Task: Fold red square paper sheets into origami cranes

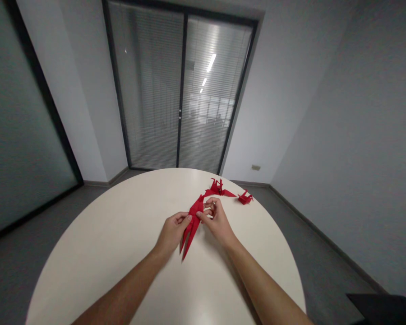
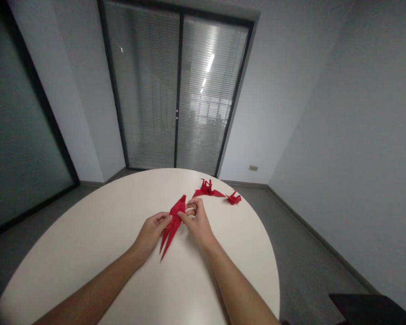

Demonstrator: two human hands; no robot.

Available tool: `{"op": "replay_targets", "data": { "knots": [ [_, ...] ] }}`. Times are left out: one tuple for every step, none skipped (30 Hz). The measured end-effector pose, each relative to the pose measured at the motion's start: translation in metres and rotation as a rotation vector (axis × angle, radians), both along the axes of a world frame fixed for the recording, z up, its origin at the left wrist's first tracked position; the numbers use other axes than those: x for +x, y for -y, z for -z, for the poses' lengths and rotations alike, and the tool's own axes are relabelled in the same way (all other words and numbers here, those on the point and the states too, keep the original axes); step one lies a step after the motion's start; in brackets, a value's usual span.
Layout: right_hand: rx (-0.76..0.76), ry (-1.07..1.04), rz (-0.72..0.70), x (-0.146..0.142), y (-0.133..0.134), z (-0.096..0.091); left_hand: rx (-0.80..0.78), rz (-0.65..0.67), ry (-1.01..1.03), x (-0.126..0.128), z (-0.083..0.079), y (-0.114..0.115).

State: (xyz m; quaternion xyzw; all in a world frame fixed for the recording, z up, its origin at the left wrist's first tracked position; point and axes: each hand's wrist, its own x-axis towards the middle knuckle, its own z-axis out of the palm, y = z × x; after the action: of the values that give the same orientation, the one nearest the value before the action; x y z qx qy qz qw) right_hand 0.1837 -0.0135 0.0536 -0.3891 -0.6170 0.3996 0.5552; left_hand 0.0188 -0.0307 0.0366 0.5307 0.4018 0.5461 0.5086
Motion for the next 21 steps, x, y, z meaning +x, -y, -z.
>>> {"op": "replay_targets", "data": {
  "knots": [
    [0.040, 0.068, 0.054, -0.002, 0.001, 0.000, -0.016, -0.023, 0.008, 0.001, 0.000, 0.000],
    [0.066, 0.141, 0.087, -0.003, 0.003, 0.000, -0.028, -0.044, 0.022, 0.001, 0.000, 0.000],
    [0.075, 0.206, 0.100, -0.005, 0.005, -0.001, -0.033, -0.057, 0.044, 0.002, -0.001, 0.000],
    [0.068, 0.257, 0.095, -0.006, 0.007, -0.002, -0.034, -0.064, 0.078, 0.003, -0.002, 0.000],
    [0.051, 0.292, 0.081, -0.007, 0.008, -0.003, -0.032, -0.064, 0.117, 0.003, -0.003, 0.000],
    [0.031, 0.310, 0.062, -0.008, 0.009, -0.004, -0.029, -0.058, 0.152, 0.004, -0.004, 0.000],
    [0.014, 0.314, 0.043, -0.009, 0.010, -0.004, -0.025, -0.052, 0.177, 0.004, -0.004, 0.000],
    [0.005, 0.305, 0.026, -0.010, 0.010, -0.003, -0.020, -0.048, 0.188, 0.005, -0.005, 0.000],
    [0.003, 0.287, 0.013, -0.010, 0.010, -0.002, -0.015, -0.047, 0.188, 0.005, -0.005, 0.000],
    [0.009, 0.267, 0.006, -0.009, 0.010, -0.001, -0.010, -0.047, 0.181, 0.005, -0.005, 0.000],
    [0.019, 0.249, 0.009, -0.009, 0.009, -0.001, -0.004, -0.047, 0.171, 0.004, -0.005, 0.000],
    [0.028, 0.237, 0.015, -0.008, 0.009, 0.000, 0.001, -0.049, 0.160, 0.004, -0.005, 0.000],
    [0.032, 0.231, 0.018, -0.008, 0.008, 0.000, 0.003, -0.048, 0.149, 0.004, -0.005, 0.000],
    [0.033, 0.225, 0.015, -0.007, 0.009, 0.000, 0.001, -0.048, 0.139, 0.005, -0.004, 0.000],
    [0.031, 0.222, 0.003, -0.007, 0.009, -0.001, -0.007, -0.048, 0.132, 0.005, -0.004, 0.000],
    [0.030, 0.222, -0.017, -0.008, 0.010, -0.002, -0.021, -0.050, 0.133, 0.005, -0.004, 0.000],
    [0.033, 0.225, -0.040, -0.009, 0.012, -0.003, -0.041, -0.046, 0.147, 0.005, -0.004, 0.001],
    [0.039, 0.231, -0.063, -0.010, 0.014, -0.005, -0.063, -0.038, 0.172, 0.006, -0.005, 0.002],
    [0.045, 0.240, -0.084, -0.011, 0.015, -0.006, -0.088, -0.025, 0.203, 0.006, -0.005, 0.003],
    [0.052, 0.248, -0.100, -0.013, 0.017, -0.007, -0.113, -0.008, 0.237, 0.005, -0.006, 0.004],
    [0.058, 0.255, -0.110, -0.014, 0.018, -0.008, -0.138, 0.011, 0.269, 0.005, -0.007, 0.006]
  ]
}}
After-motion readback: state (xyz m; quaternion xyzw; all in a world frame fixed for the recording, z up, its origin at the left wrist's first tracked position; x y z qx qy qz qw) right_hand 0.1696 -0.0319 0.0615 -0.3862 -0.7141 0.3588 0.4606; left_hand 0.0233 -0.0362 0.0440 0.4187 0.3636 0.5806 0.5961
